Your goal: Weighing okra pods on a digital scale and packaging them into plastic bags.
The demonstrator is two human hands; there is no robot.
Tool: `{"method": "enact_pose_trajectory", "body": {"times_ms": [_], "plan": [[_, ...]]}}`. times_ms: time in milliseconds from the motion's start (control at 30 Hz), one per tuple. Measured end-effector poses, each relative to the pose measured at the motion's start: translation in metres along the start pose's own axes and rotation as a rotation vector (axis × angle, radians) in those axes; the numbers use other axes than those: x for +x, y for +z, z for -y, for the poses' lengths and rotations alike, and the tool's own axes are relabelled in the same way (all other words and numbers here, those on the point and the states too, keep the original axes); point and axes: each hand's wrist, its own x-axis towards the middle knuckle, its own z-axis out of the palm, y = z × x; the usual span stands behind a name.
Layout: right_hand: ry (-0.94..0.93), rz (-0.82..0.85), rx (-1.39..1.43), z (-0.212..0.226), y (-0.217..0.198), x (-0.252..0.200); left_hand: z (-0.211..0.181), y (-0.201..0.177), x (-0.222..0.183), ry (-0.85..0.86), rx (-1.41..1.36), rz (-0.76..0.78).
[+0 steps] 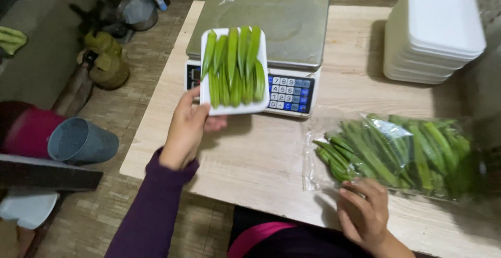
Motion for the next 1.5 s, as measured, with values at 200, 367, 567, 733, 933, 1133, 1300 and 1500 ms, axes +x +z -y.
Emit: {"method": "enact_pose_trajectory", "body": {"times_ms": [200,367,567,733,933,1133,1300,1500], "plan": [[0.004,0.008,0.004,-0.002,-0.002,-0.001,0.002,0.049,0.091,0.016,-0.316,-0.135],[0.03,-0.001,0.032,-0.003,0.004,-0.005,0.005,0.082,0.13,-0.048,-0.392,-0.252],[0.016,0.004,0.059,-0.006,0.005,-0.006,-0.011,0.115,0.127,-0.064,-0.335,-0.101],[0.009,0.015,0.043,-0.007,0.006,-0.009,-0.035,0.133,0.121,-0.122,-0.197,0.066],[0.011,0.008,0.036,-0.006,0.006,-0.005,-0.019,0.156,0.169,-0.095,-0.231,0.121],[-0.034,0.031,-0.004,0.001,-0.004,0.006,-0.042,0.146,0.121,-0.071,-0.17,0.14],[-0.089,0.239,-0.149,-0.024,-0.017,0.01,0.026,0.146,0.055,0.345,-0.163,0.157],[0.016,0.357,-0.357,-0.031,-0.036,0.075,0.089,0.155,0.001,0.53,0.008,0.15]]}}
